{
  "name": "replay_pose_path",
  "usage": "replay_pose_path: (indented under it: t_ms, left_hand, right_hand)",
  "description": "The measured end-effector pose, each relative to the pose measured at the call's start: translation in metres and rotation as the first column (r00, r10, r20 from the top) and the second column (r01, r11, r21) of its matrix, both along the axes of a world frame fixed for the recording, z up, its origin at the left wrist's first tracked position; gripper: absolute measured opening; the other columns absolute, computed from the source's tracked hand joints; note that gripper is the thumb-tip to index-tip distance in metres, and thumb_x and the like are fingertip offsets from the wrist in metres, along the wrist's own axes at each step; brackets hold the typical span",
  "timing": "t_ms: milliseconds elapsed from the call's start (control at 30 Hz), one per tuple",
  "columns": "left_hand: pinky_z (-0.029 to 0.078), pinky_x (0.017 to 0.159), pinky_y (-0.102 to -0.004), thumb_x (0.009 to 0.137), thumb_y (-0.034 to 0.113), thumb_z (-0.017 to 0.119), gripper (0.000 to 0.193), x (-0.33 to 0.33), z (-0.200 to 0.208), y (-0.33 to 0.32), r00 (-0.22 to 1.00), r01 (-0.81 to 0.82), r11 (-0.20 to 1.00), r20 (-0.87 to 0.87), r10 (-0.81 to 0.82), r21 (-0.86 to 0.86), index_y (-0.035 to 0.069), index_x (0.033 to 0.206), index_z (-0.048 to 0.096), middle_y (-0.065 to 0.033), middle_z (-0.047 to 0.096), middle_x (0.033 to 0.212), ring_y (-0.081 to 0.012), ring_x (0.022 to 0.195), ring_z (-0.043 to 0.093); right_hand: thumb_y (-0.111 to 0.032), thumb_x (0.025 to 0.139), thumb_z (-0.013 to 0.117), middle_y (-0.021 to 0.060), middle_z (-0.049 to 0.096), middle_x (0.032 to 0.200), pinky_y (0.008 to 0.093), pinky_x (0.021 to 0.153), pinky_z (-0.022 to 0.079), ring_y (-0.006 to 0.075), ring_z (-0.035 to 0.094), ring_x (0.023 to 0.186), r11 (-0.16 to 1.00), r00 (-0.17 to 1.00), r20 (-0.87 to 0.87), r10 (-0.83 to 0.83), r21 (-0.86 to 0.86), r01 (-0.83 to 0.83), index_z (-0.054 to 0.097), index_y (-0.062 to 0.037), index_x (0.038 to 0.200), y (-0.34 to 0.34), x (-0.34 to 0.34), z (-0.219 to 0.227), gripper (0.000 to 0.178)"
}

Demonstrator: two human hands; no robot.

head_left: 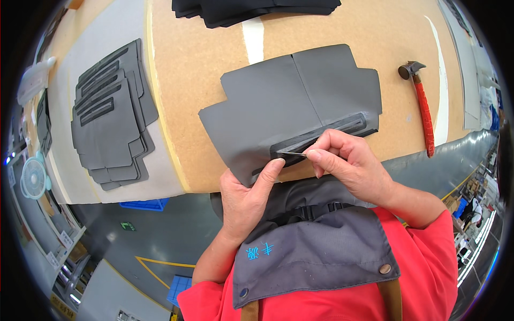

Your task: Assembling a leather component by attaching a zipper strip and using a hammer to secure a reinforcement strip.

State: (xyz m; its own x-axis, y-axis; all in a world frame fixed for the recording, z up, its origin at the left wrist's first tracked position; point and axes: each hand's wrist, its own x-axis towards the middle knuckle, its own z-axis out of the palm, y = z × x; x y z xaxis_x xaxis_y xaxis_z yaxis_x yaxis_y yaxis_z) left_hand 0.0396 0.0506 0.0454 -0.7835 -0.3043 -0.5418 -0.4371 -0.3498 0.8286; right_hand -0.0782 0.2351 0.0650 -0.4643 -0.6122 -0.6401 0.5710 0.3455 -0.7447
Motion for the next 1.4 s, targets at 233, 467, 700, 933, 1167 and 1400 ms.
replay_pose_path:
  t_ms: [233,467,700,933,1167,1400]
  left_hand:
    - [0.048,0.073,-0.0242,0.097,0.009,0.074,0.012,-0.001,-0.001,0.002,1.000,-0.014,1.000,-0.021,0.014,0.009,0.000,0.105,0.072,0.0012,0.070,0.093,-0.0072,0.081,0.059]
    - [0.046,0.067,-0.0228,0.096,0.009,0.075,0.012,-0.003,0.001,0.001,1.000,0.021,0.999,-0.017,-0.020,0.041,0.000,0.103,0.071,0.0012,0.068,0.087,-0.0056,0.074,0.057]
    - [0.039,0.051,-0.0227,0.092,0.015,0.080,0.019,-0.013,0.004,-0.014,0.989,0.038,0.996,0.136,-0.049,0.084,0.003,0.101,0.068,0.0030,0.061,0.078,-0.0043,0.058,0.048]
    - [0.037,0.049,-0.0232,0.085,0.018,0.084,0.028,-0.110,0.003,-0.124,0.837,0.538,0.795,0.067,-0.543,-0.281,0.003,0.103,0.070,0.0038,0.061,0.075,-0.0048,0.060,0.050]
    - [0.050,0.073,-0.0242,0.088,0.029,0.082,0.056,-0.187,-0.013,-0.051,0.827,0.264,0.677,-0.200,-0.526,-0.687,0.000,0.133,0.063,-0.0045,0.068,0.111,-0.0089,0.092,0.062]
    - [0.053,0.083,-0.0290,0.104,0.021,0.064,0.035,-0.066,-0.001,-0.067,0.968,0.014,0.806,-0.192,-0.159,-0.592,0.000,0.132,0.062,-0.0101,0.069,0.117,-0.0147,0.100,0.065]
  right_hand:
    - [-0.021,0.106,0.063,-0.0013,0.061,0.086,0.0214,0.074,0.047,0.0044,0.057,0.081,0.999,0.999,0.013,-0.046,-0.027,0.046,0.062,-0.0027,0.102,0.001,0.004,-0.003,0.019]
    - [-0.024,0.105,0.065,-0.0010,0.061,0.084,0.0222,0.071,0.047,0.0043,0.055,0.078,0.995,0.995,-0.001,-0.100,-0.017,0.100,0.062,-0.0018,0.100,0.002,0.007,-0.006,0.023]
    - [-0.022,0.102,0.068,-0.0032,0.059,0.081,0.0232,0.071,0.047,0.0036,0.054,0.078,0.994,0.973,-0.205,-0.110,-0.008,0.110,0.063,-0.0035,0.100,0.008,-0.002,-0.002,0.019]
    - [-0.018,0.103,0.062,0.0113,0.067,0.085,0.0347,0.078,0.052,0.0260,0.067,0.086,0.970,0.633,-0.752,0.184,0.244,0.008,0.064,-0.0020,0.098,0.042,-0.038,-0.038,0.017]
    - [-0.001,0.092,0.066,0.0126,0.062,0.094,0.0417,0.079,0.053,0.0351,0.065,0.090,0.910,0.653,-0.695,0.302,0.007,-0.414,0.061,-0.0049,0.101,0.010,0.010,-0.012,0.011]
    - [0.011,0.084,0.060,0.0098,0.060,0.121,0.0397,0.081,0.054,0.0326,0.066,0.098,0.904,0.307,-0.933,0.188,0.042,-0.427,0.064,-0.0056,0.110,-0.031,-0.070,-0.024,0.031]
